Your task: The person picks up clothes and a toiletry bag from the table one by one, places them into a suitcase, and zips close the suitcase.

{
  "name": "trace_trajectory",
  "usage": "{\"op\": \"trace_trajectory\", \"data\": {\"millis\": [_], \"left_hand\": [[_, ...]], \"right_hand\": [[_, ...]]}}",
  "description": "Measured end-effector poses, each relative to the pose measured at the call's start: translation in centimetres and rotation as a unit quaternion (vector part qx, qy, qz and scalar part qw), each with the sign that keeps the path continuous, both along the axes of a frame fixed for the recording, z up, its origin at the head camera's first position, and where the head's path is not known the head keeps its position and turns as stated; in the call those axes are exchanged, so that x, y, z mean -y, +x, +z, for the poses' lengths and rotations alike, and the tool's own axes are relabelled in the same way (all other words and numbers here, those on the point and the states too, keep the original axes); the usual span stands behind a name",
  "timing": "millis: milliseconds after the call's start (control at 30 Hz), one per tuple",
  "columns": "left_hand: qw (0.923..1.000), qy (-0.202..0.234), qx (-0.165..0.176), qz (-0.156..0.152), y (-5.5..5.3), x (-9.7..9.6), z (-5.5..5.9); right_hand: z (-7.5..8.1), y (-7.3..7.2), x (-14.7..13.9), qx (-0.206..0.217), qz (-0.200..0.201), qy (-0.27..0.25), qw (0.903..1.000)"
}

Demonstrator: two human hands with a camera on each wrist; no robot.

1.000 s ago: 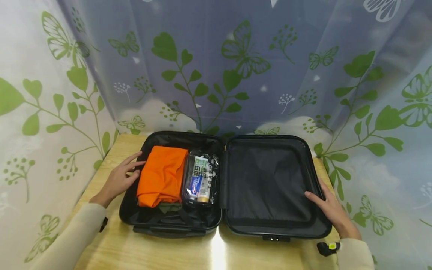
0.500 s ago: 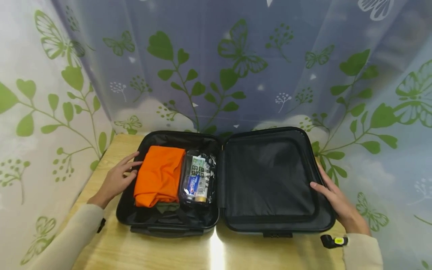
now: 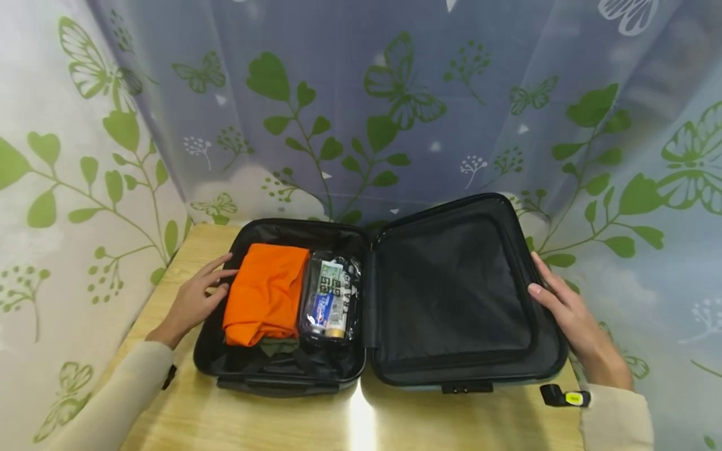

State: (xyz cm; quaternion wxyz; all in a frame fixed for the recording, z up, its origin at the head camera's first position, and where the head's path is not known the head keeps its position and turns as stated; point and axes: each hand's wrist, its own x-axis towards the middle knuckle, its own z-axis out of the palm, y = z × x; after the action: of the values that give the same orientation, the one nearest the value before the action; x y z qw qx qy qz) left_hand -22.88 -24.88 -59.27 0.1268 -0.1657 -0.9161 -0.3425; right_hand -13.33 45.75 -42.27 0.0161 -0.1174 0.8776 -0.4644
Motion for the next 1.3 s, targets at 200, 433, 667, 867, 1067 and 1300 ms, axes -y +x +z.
{"op": "trace_trajectory", "data": {"millis": [200,433,667,867,1067,1300], "left_hand": [[1.0000,0.003,-0.005,0.003,0.1,0.1,-0.2],[1.0000,0.003,0.001,0.004,0.1,0.0,-0.3],[1.0000,0.003,-0.004,0.006,0.0,0.0,-0.3],[1.0000,0.003,-0.003,0.008,0.0,0.0,-0.2],[1.0000,0.002,0.000,0.007,0.2,0.0,-0.2],[1.0000,0.003,0.005,0.007,0.1,-0.1,-0.1]], "right_hand": [[1.8,-0.7,1.3,-0.062,-0.001,0.005,0.9981],[4.2,-1.5,2.8,-0.071,-0.007,0.021,0.9973],[5.0,-2.3,3.9,-0.075,-0.011,-0.003,0.9971],[6.3,-2.4,5.2,-0.110,-0.008,-0.002,0.9939],[8.1,-2.7,7.0,-0.119,0.010,-0.001,0.9928],[9.7,-2.9,8.8,-0.109,0.016,0.018,0.9937]]}}
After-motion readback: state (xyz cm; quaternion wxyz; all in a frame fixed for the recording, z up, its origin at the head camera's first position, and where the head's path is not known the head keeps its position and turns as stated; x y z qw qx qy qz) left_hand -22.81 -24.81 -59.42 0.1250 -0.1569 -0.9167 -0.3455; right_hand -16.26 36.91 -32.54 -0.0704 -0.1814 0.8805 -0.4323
